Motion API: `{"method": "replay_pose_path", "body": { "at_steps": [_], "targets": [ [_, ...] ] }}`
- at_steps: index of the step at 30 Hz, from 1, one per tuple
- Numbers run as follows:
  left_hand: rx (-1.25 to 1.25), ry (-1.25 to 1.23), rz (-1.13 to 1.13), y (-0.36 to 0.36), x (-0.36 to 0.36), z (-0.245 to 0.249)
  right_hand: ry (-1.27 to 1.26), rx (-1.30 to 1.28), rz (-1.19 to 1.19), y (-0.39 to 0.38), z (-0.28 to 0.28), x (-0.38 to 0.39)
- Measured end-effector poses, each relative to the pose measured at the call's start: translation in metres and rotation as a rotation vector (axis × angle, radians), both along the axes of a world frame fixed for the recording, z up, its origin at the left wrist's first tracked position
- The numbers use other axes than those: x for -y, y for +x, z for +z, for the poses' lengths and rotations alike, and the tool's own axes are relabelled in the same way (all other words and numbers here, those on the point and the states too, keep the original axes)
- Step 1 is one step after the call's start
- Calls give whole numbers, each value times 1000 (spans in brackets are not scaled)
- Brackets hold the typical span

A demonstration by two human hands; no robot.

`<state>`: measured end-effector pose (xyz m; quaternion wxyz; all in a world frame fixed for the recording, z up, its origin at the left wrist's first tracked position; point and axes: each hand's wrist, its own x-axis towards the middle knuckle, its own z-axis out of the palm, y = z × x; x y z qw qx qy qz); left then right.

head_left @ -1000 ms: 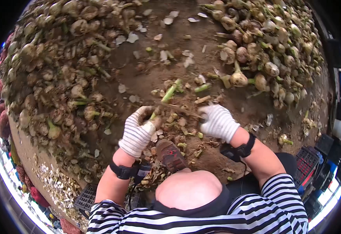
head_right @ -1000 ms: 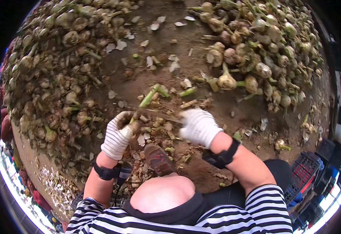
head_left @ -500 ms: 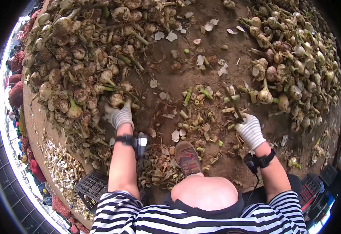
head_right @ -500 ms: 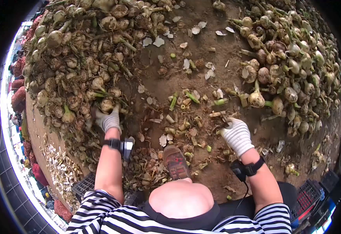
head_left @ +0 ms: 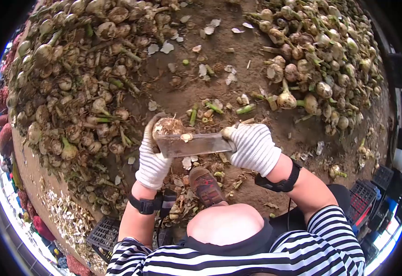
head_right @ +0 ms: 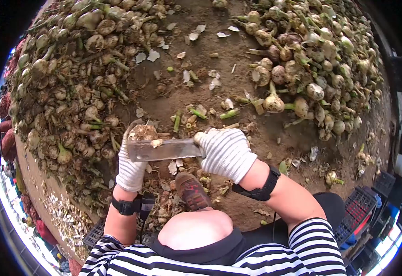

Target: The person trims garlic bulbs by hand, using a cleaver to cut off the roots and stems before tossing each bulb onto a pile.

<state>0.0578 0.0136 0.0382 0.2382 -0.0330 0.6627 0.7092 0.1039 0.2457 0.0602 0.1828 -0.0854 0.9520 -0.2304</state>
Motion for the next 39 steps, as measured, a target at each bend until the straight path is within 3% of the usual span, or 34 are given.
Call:
{"method": "replay_pose_path", "body": {
  "at_steps": [3,6,8,12,13,14,16,18,20,21,22,24,26,28,30,33,35,36,39],
  "targets": [
    [-142,37,-178,3,-1,-13,-10,-93,-27,7,1,-4],
    [45,-84,-131,2,-11,-10,-37,-74,-31,8,3,1],
    [-247,-33,-165,14,-21,-16,-20,-46,-38,7,7,3],
    [-290,-86,-217,23,-27,-19,-161,-92,-70,10,-2,14],
    [-771,-565,-404,20,-25,-19,-148,-31,-59,9,-5,11],
    [-772,-566,-404,27,-22,-15,-135,28,-47,6,-7,7],
    [-114,244,-65,38,-14,2,132,427,-179,3,-34,-18],
    [34,410,-21,29,-17,29,230,506,-225,32,-69,-35],
    [-255,-92,-47,-5,-23,18,227,465,-246,34,-54,-34],
    [-597,-259,-166,-25,-12,-1,130,324,-349,31,-48,-38],
    [-647,-291,-184,-35,-9,-7,34,197,-443,31,-45,-40],
    [-288,39,-21,-25,-4,-20,-70,207,-501,28,-44,-42],
    [-149,95,4,-21,-7,-10,-275,308,-497,27,-36,-40],
    [372,170,-35,-14,-15,11,-274,357,-441,23,-26,-34],
    [541,475,-41,-2,-8,-8,-231,295,-386,23,-26,-30],
    [588,495,-52,1,-22,3,-141,340,-309,17,-23,-29],
    [586,240,-174,-2,-21,-2,-121,337,-289,15,-17,-27],
    [587,241,-172,-2,-21,-6,-100,335,-271,14,-14,-26],
    [308,-133,-314,-4,-30,-8,-81,323,-209,7,0,-21]
  ]
}}
